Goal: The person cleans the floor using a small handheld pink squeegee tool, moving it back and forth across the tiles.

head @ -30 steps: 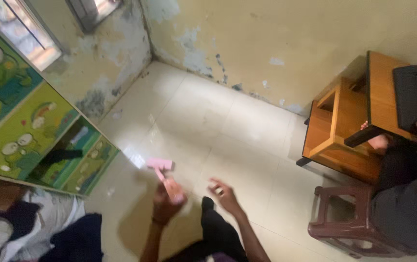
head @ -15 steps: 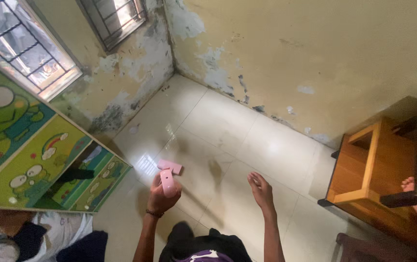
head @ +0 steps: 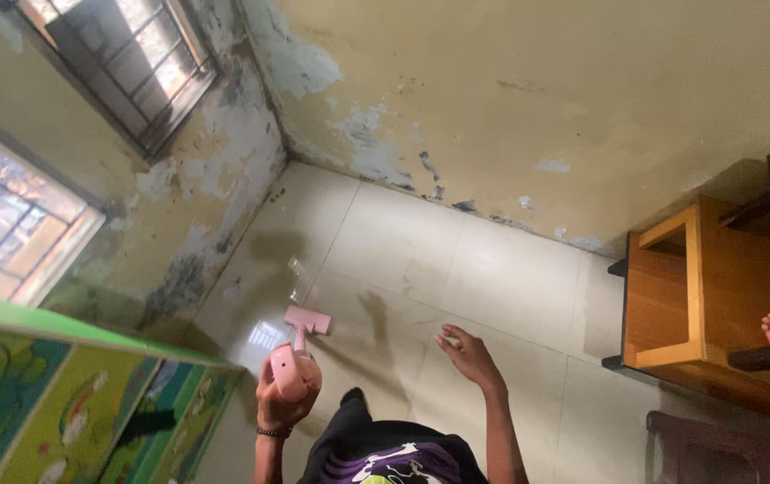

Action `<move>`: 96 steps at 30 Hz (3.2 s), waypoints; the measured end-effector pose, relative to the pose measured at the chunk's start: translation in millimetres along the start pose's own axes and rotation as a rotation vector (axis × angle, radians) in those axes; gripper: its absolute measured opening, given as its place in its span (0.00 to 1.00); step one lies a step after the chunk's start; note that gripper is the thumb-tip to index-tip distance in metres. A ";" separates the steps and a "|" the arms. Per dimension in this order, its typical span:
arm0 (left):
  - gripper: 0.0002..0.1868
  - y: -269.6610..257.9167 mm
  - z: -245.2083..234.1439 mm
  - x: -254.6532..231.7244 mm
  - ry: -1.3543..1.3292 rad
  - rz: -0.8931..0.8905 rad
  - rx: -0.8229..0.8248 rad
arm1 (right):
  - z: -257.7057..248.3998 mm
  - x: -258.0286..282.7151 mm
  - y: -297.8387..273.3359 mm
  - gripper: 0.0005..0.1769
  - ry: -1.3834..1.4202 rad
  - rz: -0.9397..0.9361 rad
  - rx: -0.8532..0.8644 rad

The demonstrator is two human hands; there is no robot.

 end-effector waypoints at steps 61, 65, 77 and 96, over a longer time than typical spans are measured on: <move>0.33 -274.3 27.5 -165.7 0.090 -0.817 -0.156 | -48.1 -74.9 -175.4 0.38 -0.447 -0.391 0.508; 0.32 -296.8 -10.8 -220.1 0.232 -0.466 -0.124 | -25.8 -65.9 -232.8 0.37 -0.430 -0.432 0.524; 0.35 -464.7 -107.9 -321.8 0.115 -0.621 -0.090 | 7.2 -151.4 -468.7 0.37 -0.568 -0.401 0.738; 0.33 -642.8 -66.7 -567.3 0.211 -0.457 0.038 | -148.9 -308.3 -671.1 0.37 -0.350 -0.427 0.679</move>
Point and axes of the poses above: each hand's wrist, its own y-axis towards the middle knuckle, its own z-axis out of the palm, x = y × z, the point moved 9 cm from there along y, towards the middle knuckle, and after that the axes turned 8 degrees about -x, right-handed, at the moved point
